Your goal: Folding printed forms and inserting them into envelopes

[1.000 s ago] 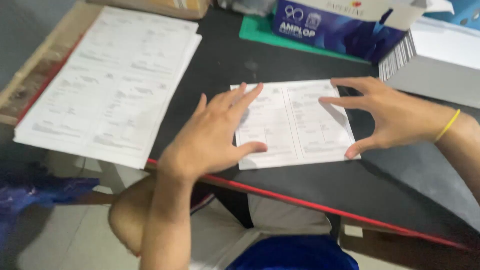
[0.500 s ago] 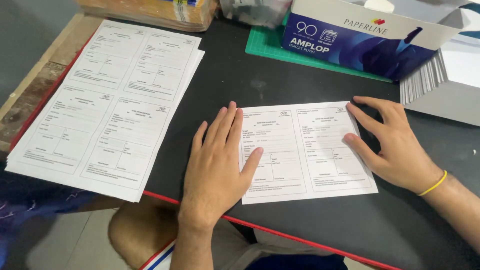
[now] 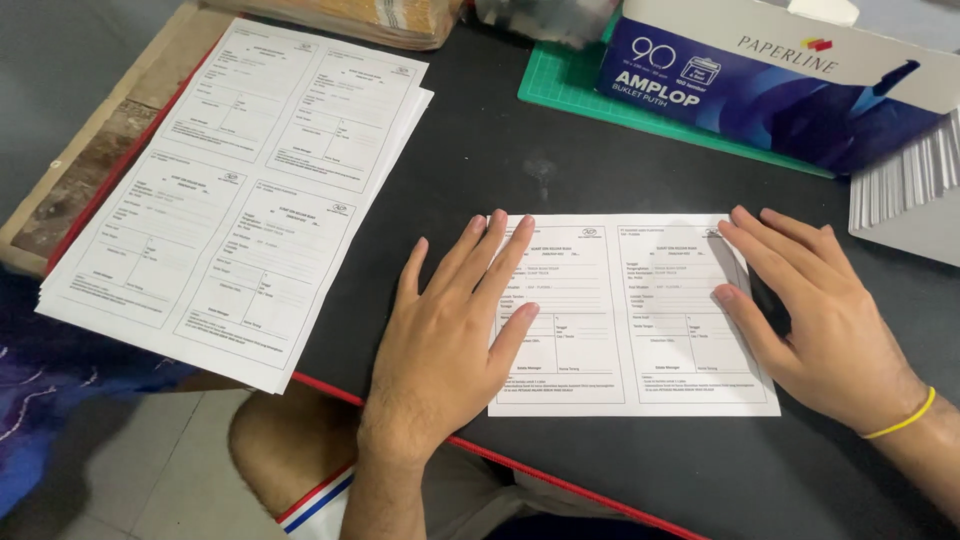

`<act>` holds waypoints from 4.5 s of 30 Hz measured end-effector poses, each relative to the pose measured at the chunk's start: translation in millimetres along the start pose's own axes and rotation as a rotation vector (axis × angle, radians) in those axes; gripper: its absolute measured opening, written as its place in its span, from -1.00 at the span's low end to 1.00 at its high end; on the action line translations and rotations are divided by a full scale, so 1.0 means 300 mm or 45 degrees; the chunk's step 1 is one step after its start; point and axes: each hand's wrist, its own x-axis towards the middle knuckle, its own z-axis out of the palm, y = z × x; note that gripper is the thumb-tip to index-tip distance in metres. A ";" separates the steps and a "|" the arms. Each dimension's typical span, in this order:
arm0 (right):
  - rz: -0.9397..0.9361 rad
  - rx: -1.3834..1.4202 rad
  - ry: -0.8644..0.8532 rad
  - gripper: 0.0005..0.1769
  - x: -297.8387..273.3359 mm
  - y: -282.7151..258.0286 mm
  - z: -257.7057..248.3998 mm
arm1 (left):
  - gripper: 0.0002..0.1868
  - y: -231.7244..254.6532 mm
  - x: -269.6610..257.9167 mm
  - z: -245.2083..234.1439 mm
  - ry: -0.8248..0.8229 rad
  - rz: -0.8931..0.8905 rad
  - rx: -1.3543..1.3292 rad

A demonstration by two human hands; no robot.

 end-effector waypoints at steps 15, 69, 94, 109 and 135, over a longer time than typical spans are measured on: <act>-0.066 0.204 0.113 -0.33 0.021 -0.003 -0.027 | -0.34 0.011 -0.007 -0.030 0.045 0.327 -0.511; -0.263 0.703 -0.259 -0.66 -0.024 0.057 -0.091 | -0.97 0.275 -0.021 0.056 0.236 0.625 0.034; -0.296 0.678 -0.296 -0.58 -0.029 0.050 -0.093 | -0.92 0.302 -0.056 0.068 0.339 0.621 0.126; -0.293 0.665 -0.310 -0.59 -0.025 0.051 -0.098 | -0.87 0.323 -0.073 0.075 0.377 0.655 0.341; -0.368 0.365 -0.333 -0.41 -0.055 0.067 -0.052 | -0.21 0.368 -0.199 0.077 0.107 0.246 0.241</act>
